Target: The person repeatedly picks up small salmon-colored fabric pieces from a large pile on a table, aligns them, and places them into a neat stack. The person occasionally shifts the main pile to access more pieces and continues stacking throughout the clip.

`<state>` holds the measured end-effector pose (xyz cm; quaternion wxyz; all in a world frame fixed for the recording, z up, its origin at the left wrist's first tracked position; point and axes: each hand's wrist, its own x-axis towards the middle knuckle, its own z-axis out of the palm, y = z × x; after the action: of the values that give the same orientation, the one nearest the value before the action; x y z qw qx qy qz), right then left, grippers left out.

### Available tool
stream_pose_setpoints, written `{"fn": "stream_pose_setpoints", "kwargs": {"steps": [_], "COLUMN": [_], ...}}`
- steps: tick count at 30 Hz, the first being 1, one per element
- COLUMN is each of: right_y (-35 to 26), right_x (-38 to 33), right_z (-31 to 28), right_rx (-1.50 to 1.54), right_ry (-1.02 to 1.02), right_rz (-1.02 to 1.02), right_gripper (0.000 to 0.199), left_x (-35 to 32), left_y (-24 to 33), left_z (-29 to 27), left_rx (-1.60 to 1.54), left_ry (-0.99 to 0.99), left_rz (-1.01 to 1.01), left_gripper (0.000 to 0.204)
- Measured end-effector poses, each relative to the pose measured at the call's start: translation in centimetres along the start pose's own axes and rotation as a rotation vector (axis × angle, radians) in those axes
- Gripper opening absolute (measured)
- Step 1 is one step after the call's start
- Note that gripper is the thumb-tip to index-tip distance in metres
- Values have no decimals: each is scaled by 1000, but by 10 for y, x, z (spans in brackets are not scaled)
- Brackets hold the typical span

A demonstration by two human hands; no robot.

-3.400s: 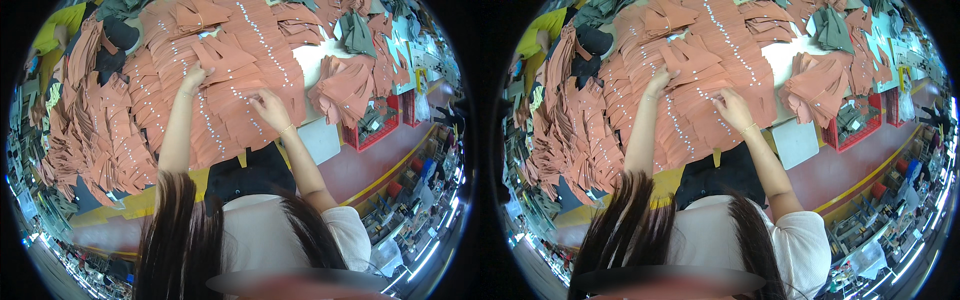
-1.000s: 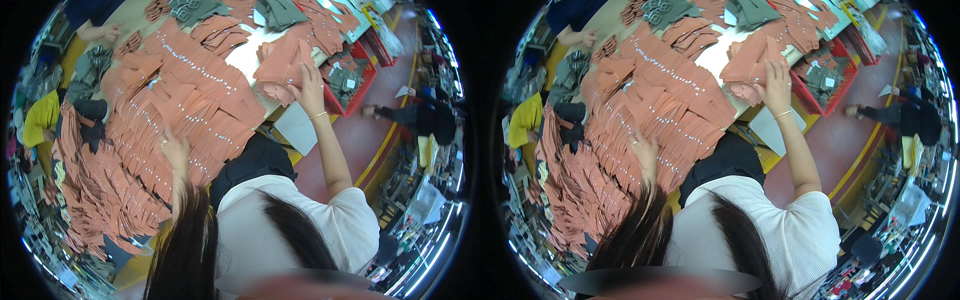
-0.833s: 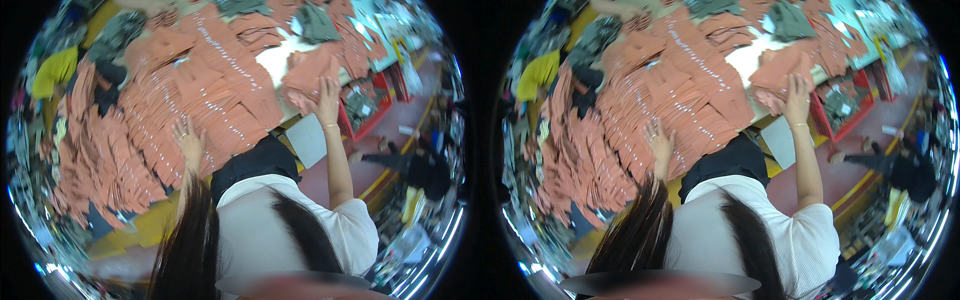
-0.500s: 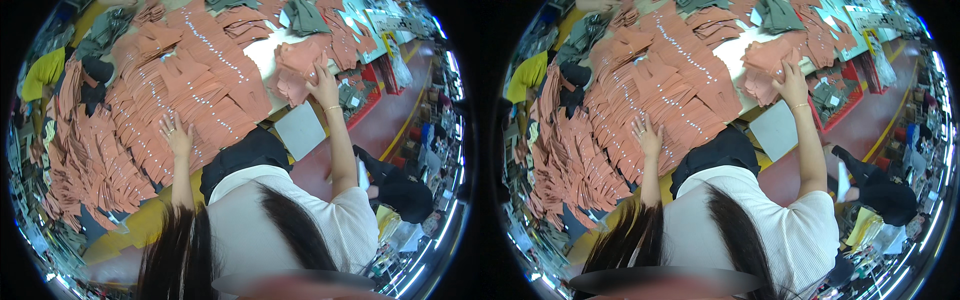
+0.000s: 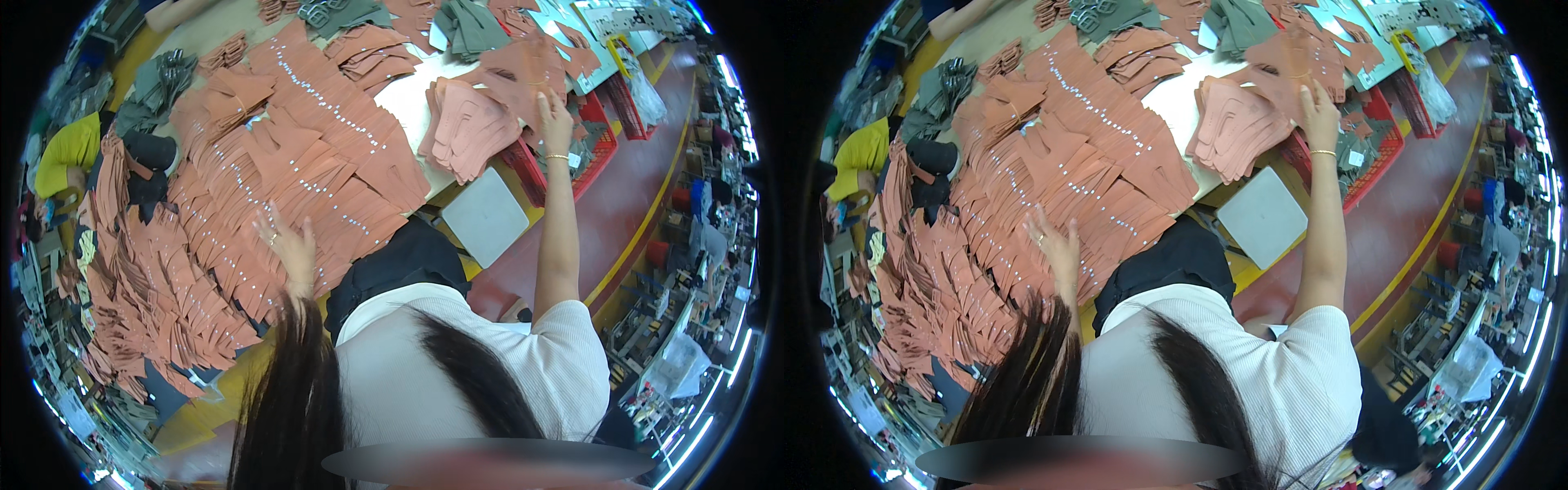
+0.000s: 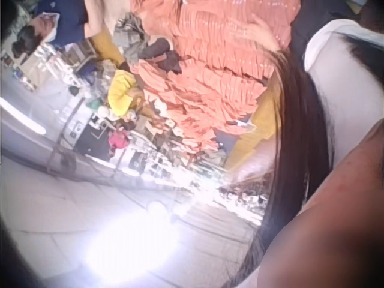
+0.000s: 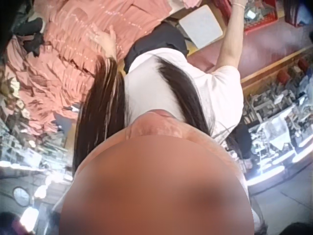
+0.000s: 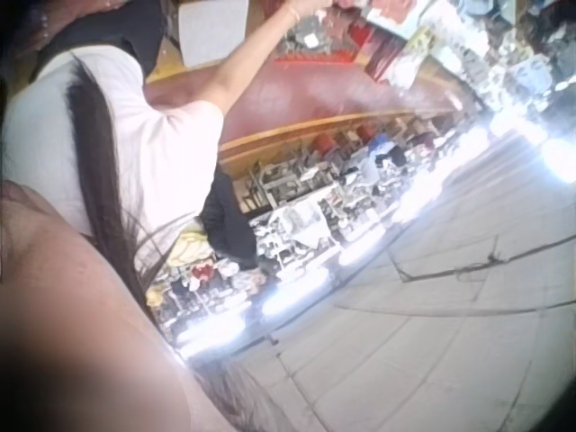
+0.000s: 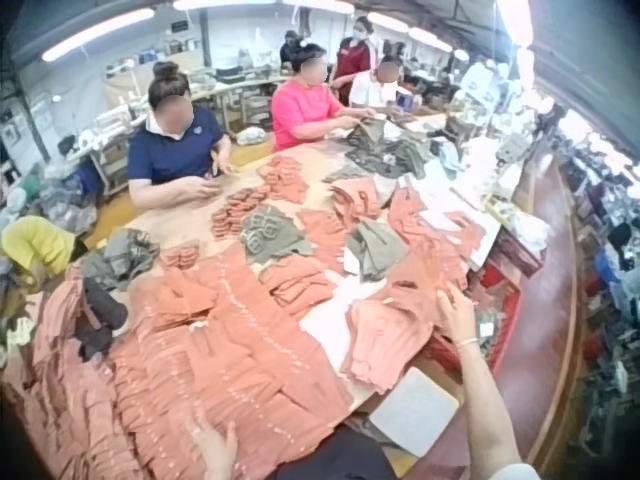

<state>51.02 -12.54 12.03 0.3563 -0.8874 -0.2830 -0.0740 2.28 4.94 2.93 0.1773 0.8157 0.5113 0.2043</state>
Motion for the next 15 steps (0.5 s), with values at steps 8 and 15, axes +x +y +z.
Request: {"fn": "stream_pose_setpoints", "kwargs": {"steps": [8,15], "right_y": [-116,-182], "right_x": [-25,-147], "right_z": [-33,19], "right_rx": [187,303], "right_ry": [-45,-724], "right_rz": [-282,-1008], "right_gripper": [40,52], "left_x": [28,18], "left_y": [90,80], "left_z": [-22,-45], "left_rx": [-1447,-2106], "left_ry": [-743,-711], "left_rz": [-521,-911], "left_gripper": [73,72]}}
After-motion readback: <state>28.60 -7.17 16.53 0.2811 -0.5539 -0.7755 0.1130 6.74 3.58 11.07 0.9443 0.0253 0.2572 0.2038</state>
